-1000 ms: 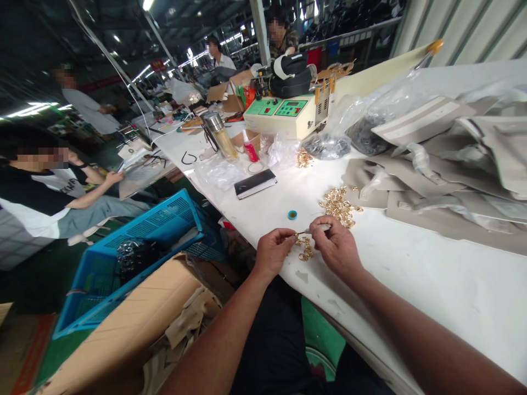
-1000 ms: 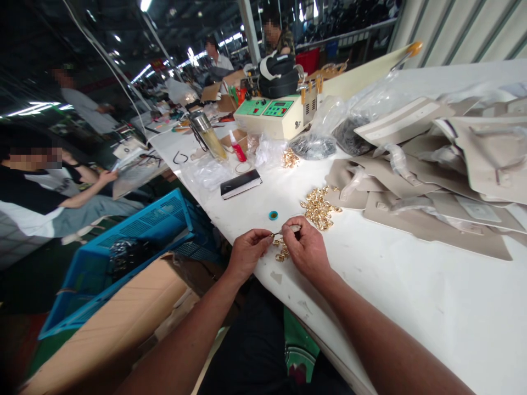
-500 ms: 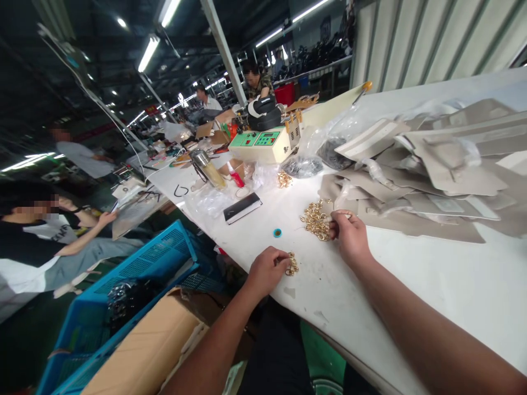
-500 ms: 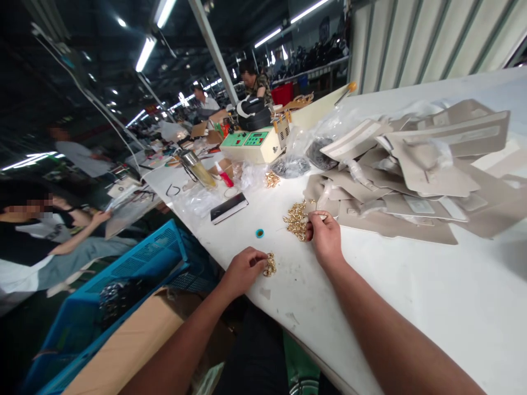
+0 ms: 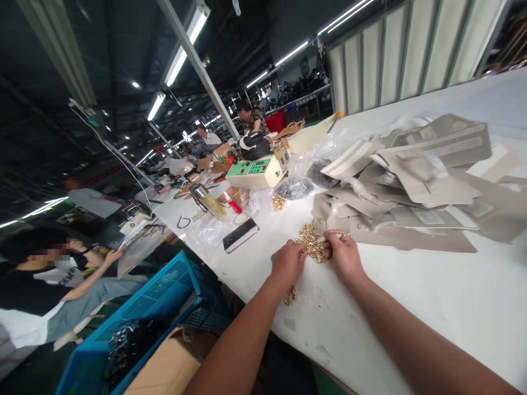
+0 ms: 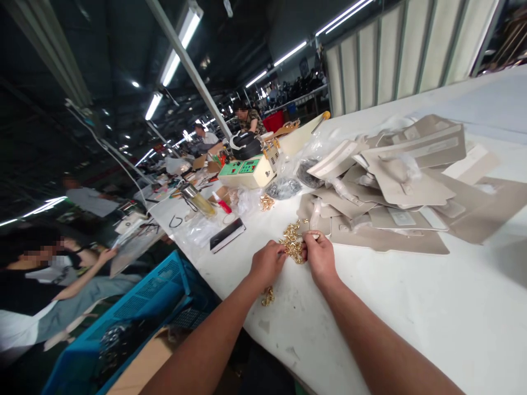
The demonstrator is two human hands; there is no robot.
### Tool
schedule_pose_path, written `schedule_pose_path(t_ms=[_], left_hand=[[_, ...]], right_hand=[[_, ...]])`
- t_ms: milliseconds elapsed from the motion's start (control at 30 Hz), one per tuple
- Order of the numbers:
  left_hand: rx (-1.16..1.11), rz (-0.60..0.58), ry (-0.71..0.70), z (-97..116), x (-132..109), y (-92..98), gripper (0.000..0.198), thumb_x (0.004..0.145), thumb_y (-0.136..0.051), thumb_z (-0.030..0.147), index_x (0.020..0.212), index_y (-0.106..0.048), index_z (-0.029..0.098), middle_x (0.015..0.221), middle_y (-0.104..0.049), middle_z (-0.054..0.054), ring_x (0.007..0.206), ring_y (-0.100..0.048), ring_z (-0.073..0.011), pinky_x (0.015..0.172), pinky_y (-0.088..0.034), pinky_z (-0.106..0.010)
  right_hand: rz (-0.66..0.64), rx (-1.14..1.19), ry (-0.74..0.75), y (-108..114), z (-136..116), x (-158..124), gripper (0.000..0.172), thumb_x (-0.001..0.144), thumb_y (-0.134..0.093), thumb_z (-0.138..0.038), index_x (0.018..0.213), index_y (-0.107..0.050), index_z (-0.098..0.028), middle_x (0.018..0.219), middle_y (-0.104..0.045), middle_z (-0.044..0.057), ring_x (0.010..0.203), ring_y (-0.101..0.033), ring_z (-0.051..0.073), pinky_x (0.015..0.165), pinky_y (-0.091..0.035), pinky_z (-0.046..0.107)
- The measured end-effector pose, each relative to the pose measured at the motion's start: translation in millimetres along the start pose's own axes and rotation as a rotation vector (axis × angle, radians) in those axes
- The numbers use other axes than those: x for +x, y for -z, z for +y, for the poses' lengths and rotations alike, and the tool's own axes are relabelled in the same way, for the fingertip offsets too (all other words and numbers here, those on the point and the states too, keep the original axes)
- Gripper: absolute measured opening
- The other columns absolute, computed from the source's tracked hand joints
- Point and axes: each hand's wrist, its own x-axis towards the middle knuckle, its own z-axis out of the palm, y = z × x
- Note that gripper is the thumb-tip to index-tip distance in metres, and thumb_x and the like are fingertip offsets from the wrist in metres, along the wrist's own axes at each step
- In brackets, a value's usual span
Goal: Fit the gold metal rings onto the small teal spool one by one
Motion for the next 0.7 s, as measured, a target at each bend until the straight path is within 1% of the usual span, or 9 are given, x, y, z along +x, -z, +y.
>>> schedule_pose_path(t_ms=[100, 167, 267, 367, 433, 467, 567, 633, 700], left_hand=[[-0.061, 0.015, -0.006, 1.2, 1.5, 0.8, 0.019, 0.094, -0.057, 0.024, 0.094, -0.075, 0.021, 0.105, -0.070, -0.007, 0.089, -0.064, -0.0222, 0.077, -0.042, -0.034], [-0.174, 0.053, 0.007, -0.5, 0.3, 1.3, 0.017, 0.090, -0.060, 0.022, 0.091, -0.077, 0.020, 0.103, -0.072, -0.008, 0.088, -0.063, -0.0222, 0.079, -0.043, -0.036], [-0.546, 0.145, 0.133, -5.0, -8.1, 3.1, 0.015, 0.085, -0.068, 0.023, 0.093, -0.079, 0.018, 0.096, -0.075, -0.008, 0.079, -0.061, -0.0184, 0.079, -0.046, -0.035], [-0.968, 0.190, 0.307, -9.6, -31.1, 8.1, 0.026, 0.081, -0.076, 0.033, 0.100, -0.078, 0.015, 0.079, -0.072, -0.005, 0.064, -0.056, -0.0128, 0.063, -0.044, -0.027], [-1.152, 0.187, 0.382, -13.6, -52.2, 12.8, 0.037, 0.079, -0.081, 0.041, 0.103, -0.075, 0.013, 0.068, -0.066, -0.002, 0.055, -0.051, -0.0103, 0.052, -0.038, -0.023], [-1.227, 0.183, 0.400, -15.8, -62.9, 15.1, 0.041, 0.077, -0.083, 0.043, 0.103, -0.074, 0.012, 0.067, -0.065, -0.002, 0.053, -0.051, -0.0094, 0.050, -0.036, -0.022], [-1.433, 0.197, 0.419, -22.2, -90.7, 19.2, 0.044, 0.072, -0.089, 0.041, 0.100, -0.072, 0.011, 0.086, -0.074, -0.007, 0.056, -0.057, -0.0085, 0.047, -0.036, -0.020], [-1.543, 0.211, 0.430, -25.1, -103.1, 19.1, 0.044, 0.070, -0.091, 0.038, 0.099, -0.071, 0.012, 0.099, -0.075, -0.010, 0.060, -0.059, -0.0083, 0.047, -0.037, -0.019], [-1.612, 0.209, 0.441, -26.6, -110.0, 17.6, 0.043, 0.070, -0.092, 0.036, 0.098, -0.071, 0.012, 0.098, -0.074, -0.009, 0.061, -0.059, -0.0079, 0.047, -0.038, -0.018]], right_hand=[[-0.019, -0.017, -0.011, 2.3, 4.0, -1.8, 0.036, 0.078, -0.081, -0.047, 0.088, -0.060, -0.020, 0.064, -0.058, -0.004, 0.049, -0.049, 0.012, 0.045, -0.040, 0.025], [-0.023, -0.025, -0.021, 3.2, 6.9, -2.7, 0.038, 0.077, -0.082, -0.048, 0.091, -0.062, -0.020, 0.064, -0.058, -0.003, 0.050, -0.049, 0.012, 0.046, -0.041, 0.025], [-0.071, -0.042, -0.038, 0.5, 7.6, -7.8, 0.042, 0.077, -0.083, -0.051, 0.093, -0.062, -0.019, 0.066, -0.059, -0.002, 0.053, -0.050, 0.013, 0.048, -0.042, 0.025], [-0.164, -0.089, -0.030, -8.6, 2.8, -24.0, 0.042, 0.081, -0.080, -0.054, 0.093, -0.061, -0.019, 0.069, -0.061, -0.001, 0.055, -0.051, 0.012, 0.051, -0.043, 0.025], [-0.233, -0.129, -0.014, -17.5, -1.7, -39.7, 0.041, 0.084, -0.077, -0.056, 0.096, -0.061, -0.019, 0.072, -0.062, -0.001, 0.055, -0.053, 0.013, 0.054, -0.044, 0.026], [-0.270, -0.164, 0.005, -22.4, -4.1, -48.4, 0.041, 0.086, -0.076, -0.056, 0.097, -0.062, -0.019, 0.074, -0.063, 0.000, 0.056, -0.054, 0.013, 0.055, -0.045, 0.026], [-0.366, -0.318, 0.089, -34.8, -11.5, -73.5, 0.036, 0.091, -0.070, -0.055, 0.095, -0.062, -0.020, 0.073, -0.064, 0.000, 0.057, -0.056, 0.013, 0.057, -0.046, 0.026], [-0.388, -0.390, 0.131, -39.4, -15.6, -85.8, 0.035, 0.092, -0.068, -0.054, 0.094, -0.063, -0.020, 0.070, -0.064, 0.000, 0.057, -0.056, 0.013, 0.057, -0.046, 0.025], [-0.381, -0.424, 0.154, -41.0, -17.8, -92.4, 0.035, 0.093, -0.067, -0.054, 0.095, -0.063, -0.020, 0.069, -0.064, 0.000, 0.058, -0.057, 0.013, 0.058, -0.047, 0.025]])
